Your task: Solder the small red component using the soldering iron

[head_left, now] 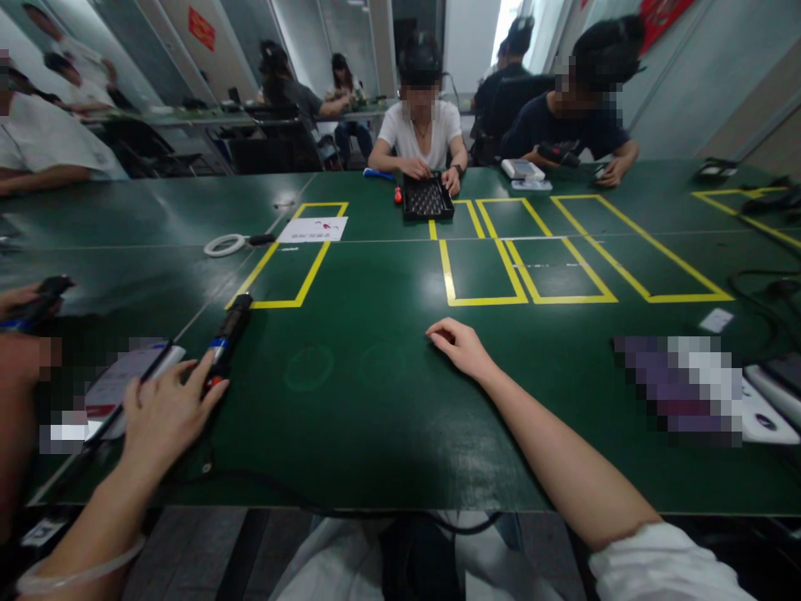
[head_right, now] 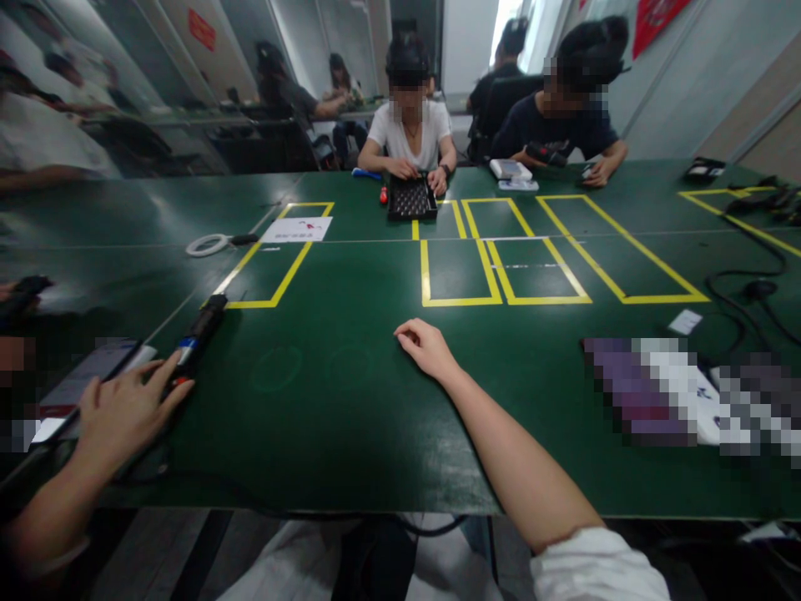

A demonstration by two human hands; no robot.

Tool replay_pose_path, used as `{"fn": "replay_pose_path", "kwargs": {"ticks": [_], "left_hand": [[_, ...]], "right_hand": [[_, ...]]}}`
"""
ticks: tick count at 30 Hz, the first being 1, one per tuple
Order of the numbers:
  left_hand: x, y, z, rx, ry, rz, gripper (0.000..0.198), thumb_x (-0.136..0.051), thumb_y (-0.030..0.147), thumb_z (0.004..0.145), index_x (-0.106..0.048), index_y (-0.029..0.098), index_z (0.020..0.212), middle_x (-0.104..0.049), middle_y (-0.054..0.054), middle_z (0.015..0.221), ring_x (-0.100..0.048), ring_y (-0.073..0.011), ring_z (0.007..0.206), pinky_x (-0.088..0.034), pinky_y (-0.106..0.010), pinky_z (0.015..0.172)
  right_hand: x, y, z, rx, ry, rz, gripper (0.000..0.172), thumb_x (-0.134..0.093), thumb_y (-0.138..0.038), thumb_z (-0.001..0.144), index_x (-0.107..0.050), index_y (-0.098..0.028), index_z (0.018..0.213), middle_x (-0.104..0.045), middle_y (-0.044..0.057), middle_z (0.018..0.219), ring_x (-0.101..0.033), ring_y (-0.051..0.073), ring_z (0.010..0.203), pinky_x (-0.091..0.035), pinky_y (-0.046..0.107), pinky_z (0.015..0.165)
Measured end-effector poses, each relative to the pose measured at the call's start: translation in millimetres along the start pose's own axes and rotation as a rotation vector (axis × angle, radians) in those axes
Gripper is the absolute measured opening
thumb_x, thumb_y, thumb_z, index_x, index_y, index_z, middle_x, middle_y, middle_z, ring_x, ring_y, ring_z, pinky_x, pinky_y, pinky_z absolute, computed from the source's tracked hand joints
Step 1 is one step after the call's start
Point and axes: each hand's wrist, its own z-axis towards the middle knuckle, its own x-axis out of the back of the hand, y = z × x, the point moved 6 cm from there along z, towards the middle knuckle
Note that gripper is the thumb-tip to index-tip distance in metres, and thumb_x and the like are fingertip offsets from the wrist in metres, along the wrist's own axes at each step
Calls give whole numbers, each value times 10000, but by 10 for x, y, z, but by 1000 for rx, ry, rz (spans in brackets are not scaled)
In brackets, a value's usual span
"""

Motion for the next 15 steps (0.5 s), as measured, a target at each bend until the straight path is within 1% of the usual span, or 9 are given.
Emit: {"fn": "replay_pose_path", "kwargs": {"ticks": [2,4,5,7,9,10,13,14,15], "left_hand": [[161,119,-104,-8,29,-132,568,-284,589,879,-453,309,1344,-598,-22,1277,-412,-370,1287,-350,-561,1016],[280,326,-268,-78,-111,-379,448,-330,600,872,-607,318,1084,-668,14,1097,-506,-302,1180,-429,-453,970],[301,477,-396,-142,-284,-522,416,-355,605,871,-640,307,929,-686,23,977,-566,-260,1068,-465,-388,914],[279,854,-833,-317,-833,-734,460,-381,611,879,-655,270,738,-683,18,803,-617,-195,843,-494,-300,796],[250,1137,-1349,-398,-1295,-796,435,-408,581,897,-709,268,862,-716,-7,886,-652,-180,850,-501,-275,810],[202,1244,-1567,-413,-1435,-802,451,-385,569,910,-711,260,954,-723,-29,935,-670,-185,857,-510,-275,808],[-217,1444,-1961,-390,-1493,-683,524,-371,470,921,-522,240,1367,-733,-78,959,-700,-220,849,-539,-299,768],[-409,1492,-2042,-389,-1475,-642,598,-373,416,915,-361,236,1484,-737,-90,977,-704,-237,848,-551,-324,751],[-591,1541,-2062,-407,-1376,-619,636,-393,357,897,-295,245,1515,-728,-94,1058,-698,-242,914,-546,-344,817]], "right_hand": [[1,1,0,0,1,-5,139,-537,-229,885,-667,-188,912,-608,13,783,-537,130,675,-417,252,647],[-2,2,-1,5,1,-7,141,-538,-237,886,-667,-190,917,-605,12,780,-535,130,674,-418,251,647],[-5,0,-1,9,-1,-7,142,-539,-240,886,-668,-190,919,-605,12,782,-534,129,673,-418,251,648],[-7,-1,-2,11,2,-9,141,-542,-242,885,-669,-188,918,-605,13,782,-534,130,673,-416,251,646],[-6,-6,-1,10,5,-13,140,-543,-241,884,-669,-185,911,-606,15,784,-532,130,671,-416,253,646],[-5,-9,0,11,5,-14,139,-543,-240,883,-669,-184,908,-608,17,788,-531,131,672,-416,253,648],[-5,-16,1,17,0,-11,140,-544,-236,881,-669,-179,902,-618,21,803,-537,132,682,-417,255,655],[-6,-15,1,17,-3,-9,141,-544,-236,881,-670,-177,903,-620,22,806,-540,133,686,-417,256,656],[-6,-14,0,17,-4,-8,142,-544,-236,881,-671,-176,903,-621,22,808,-542,133,687,-418,256,656]]}}
